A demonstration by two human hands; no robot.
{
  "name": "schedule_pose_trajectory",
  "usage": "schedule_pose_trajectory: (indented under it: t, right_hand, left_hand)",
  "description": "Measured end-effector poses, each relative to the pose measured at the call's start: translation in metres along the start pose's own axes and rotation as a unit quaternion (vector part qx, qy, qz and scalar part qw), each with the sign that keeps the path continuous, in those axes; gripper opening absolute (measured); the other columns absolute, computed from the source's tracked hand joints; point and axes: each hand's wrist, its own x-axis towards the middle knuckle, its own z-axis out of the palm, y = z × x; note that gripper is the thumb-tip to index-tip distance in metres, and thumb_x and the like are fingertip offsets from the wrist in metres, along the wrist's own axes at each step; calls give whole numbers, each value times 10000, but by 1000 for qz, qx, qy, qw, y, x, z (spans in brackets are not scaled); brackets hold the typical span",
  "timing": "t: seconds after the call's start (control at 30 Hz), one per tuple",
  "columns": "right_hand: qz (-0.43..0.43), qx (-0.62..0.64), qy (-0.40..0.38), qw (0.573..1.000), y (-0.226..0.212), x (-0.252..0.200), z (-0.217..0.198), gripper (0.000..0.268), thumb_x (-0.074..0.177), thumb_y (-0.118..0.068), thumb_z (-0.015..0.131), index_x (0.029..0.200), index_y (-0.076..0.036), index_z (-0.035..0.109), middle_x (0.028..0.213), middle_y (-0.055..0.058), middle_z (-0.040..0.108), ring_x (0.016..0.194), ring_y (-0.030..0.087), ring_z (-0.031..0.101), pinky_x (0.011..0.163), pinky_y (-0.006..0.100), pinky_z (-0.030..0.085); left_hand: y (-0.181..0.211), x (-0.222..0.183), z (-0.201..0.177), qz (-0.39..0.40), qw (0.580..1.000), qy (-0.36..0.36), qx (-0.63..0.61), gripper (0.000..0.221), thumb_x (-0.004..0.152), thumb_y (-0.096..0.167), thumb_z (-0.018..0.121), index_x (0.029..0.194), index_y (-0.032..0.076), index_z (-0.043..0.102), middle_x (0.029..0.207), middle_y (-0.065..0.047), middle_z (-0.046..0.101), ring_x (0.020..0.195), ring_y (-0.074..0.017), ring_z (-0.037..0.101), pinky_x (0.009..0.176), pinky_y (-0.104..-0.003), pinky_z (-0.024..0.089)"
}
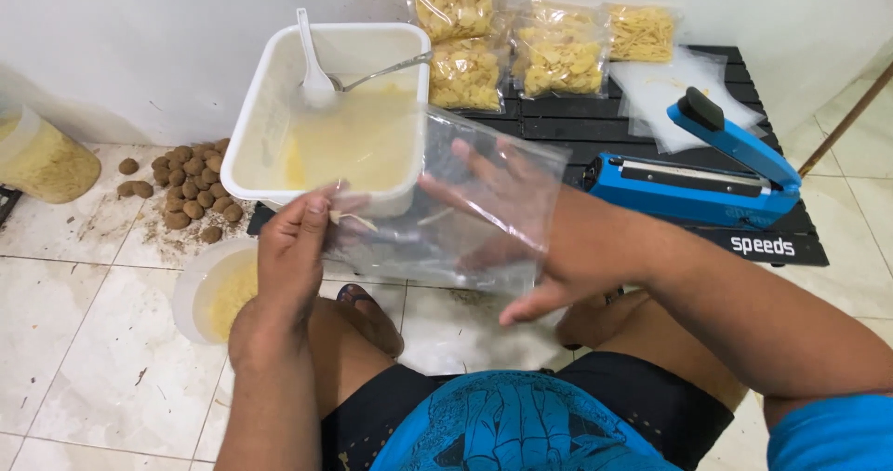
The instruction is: Filling plastic bags with shredded material using a scoop and sealing them with a heat sealer.
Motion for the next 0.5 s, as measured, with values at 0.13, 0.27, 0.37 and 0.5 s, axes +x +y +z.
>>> schedule_pose_trajectory:
  t: [0.13,0.27,0.37,0.5]
  right_hand:
    - [-29,15,33,999,13,28,-15,514,824,-640,687,884,-156,849,1686,9,158,1581,415,67,1248,730,81]
    - [-53,15,-3,998,22,65,-18,555,734,-681,712,845,-157,856,1669,2,225,1562,459,173,1235,748,71]
    - [-80,3,-62,995,28,92,-12,499,671,-641,767,744,-153,839,1665,23,244,1554,453,141,1197,791,46]
    - [-134,27,-107,985,22,117,-4,415,626,-560,850,697,-153,820,1631,84,331,1540,461,81,1181,788,42]
  left_hand:
    - [17,4,-7,113,988,10,107,640,1003,98,538,1564,11,242,1461,-214,539,1154,-264,654,896,-317,550]
    - [21,11,-21,341,779,119,513,1274,836,790,793,1673,150,77,1746,-175,50,1650,-383,111,1378,-602,172]
    - [49,18,-18,376,717,71,582,1283,805,894,771,1680,193,147,1753,-122,77,1645,-339,76,1364,-644,101]
    - [76,26,-22,354,787,-45,503,875,925,621,559,1572,62,373,1584,-163,485,1491,-342,418,1255,-593,221]
